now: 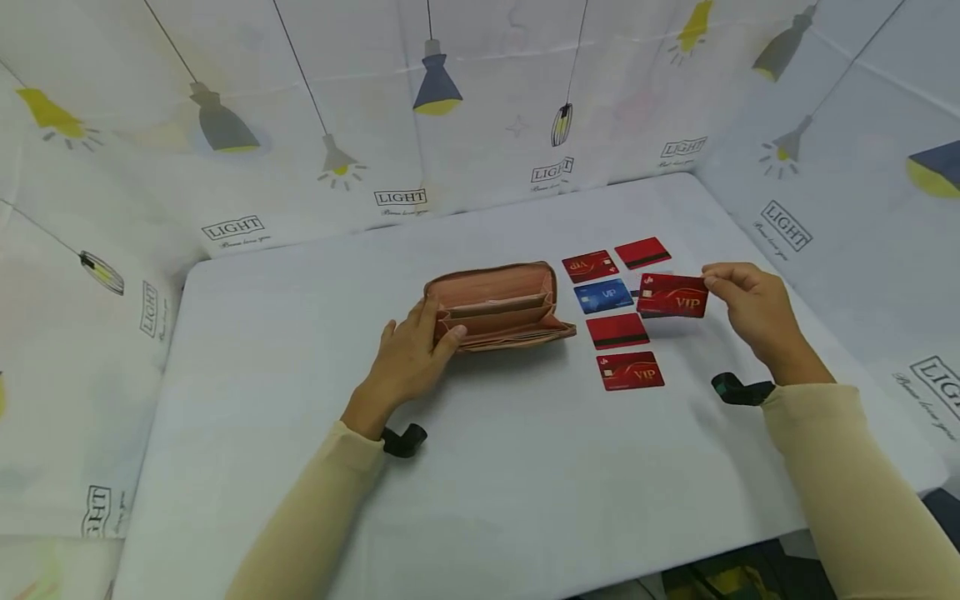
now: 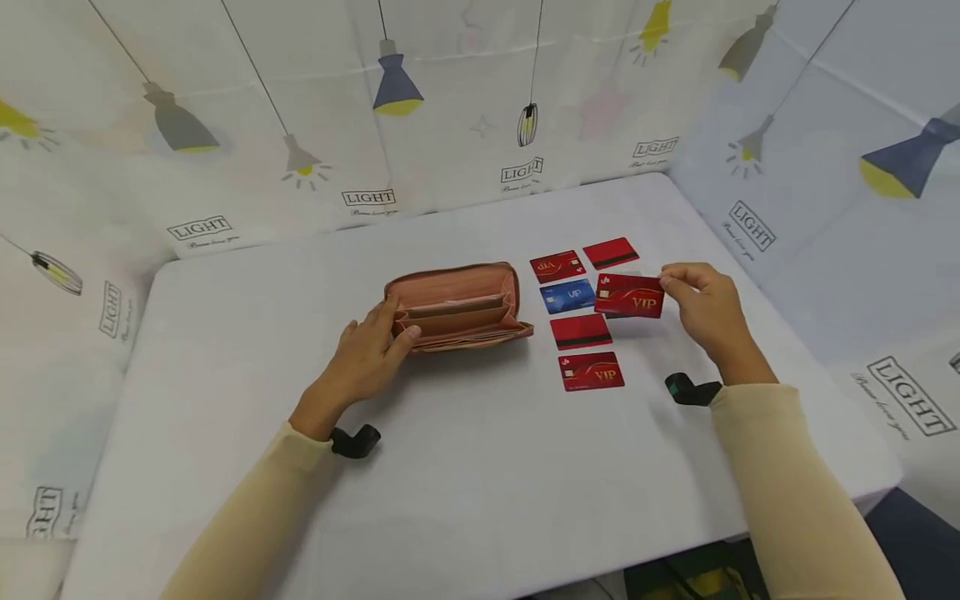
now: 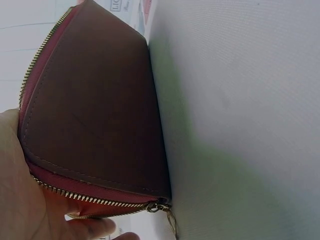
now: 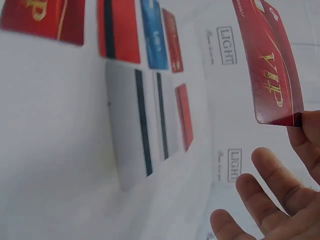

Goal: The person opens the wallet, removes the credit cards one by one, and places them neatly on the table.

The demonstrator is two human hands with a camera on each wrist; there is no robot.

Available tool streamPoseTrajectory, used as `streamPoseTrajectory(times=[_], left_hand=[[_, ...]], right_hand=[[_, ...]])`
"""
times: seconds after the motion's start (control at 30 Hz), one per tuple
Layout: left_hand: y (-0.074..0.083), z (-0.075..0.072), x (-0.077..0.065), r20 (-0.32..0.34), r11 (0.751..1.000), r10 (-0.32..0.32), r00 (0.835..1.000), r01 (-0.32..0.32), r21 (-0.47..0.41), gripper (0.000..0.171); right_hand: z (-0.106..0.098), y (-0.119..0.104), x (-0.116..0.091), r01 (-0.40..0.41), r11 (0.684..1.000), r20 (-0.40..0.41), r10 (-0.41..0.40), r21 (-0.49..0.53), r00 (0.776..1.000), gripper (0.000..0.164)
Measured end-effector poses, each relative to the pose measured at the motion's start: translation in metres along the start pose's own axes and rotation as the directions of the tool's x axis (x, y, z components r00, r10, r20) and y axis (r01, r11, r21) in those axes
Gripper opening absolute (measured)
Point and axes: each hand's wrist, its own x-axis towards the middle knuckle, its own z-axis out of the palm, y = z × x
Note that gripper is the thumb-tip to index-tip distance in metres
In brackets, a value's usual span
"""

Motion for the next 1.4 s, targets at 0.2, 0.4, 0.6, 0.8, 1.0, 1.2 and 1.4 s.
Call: streamPoseTrajectory(times=[0.2,0.4,0.6,0.8,1.0,1.2,1.4], left_hand=[[-0.003,-0.003,-0.002,0.000,1.000,0.003,1.000,-0.003,-0.009,0.092],[-0.004,-0.003,-0.003,-0.009,1.000,0.002,1.000,-0.002,-0.009,0.092],[-0.004,-0.004,-0.003,-0.009,1.000,0.003,1.000,-0.003,-0.008,0.089],[-0.004,-0.003,-0.002,-0.005,1.000,0.001,1.000,-0.001,-0.012,0.090],[-0.005,-0.002,-0.002,-0.002,1.000,0.001,1.000,-0.001,-0.008,0.091],[-0.002,-0.003,-0.001,-0.009,1.000,0.012,1.000,-0.013,-0.019,0.087],[-0.001,-0.001,0.000,-0.009,1.000,0.012,1.000,-0.012,-0.015,0.084]], right_hand=[[-0.009,0.034,-0.005,-0.143,0.989,0.056,0.145,-0.040,0.988,0.052],[-0.014,0.057,-0.007,-0.167,0.972,0.138,0.191,-0.166,0.972,0.050],[-0.008,0.068,-0.005,-0.117,0.948,0.131,0.162,-0.297,0.978,0.047],[0.000,0.074,-0.004,-0.081,0.921,0.107,0.131,-0.382,0.986,0.039],[0.005,0.077,-0.004,-0.046,0.903,0.089,0.093,-0.426,0.992,0.033],[0.004,0.075,-0.009,-0.023,0.884,0.083,0.069,-0.467,0.994,0.034],[0.003,0.073,-0.012,-0.033,0.887,0.058,0.066,-0.460,0.996,0.033]])
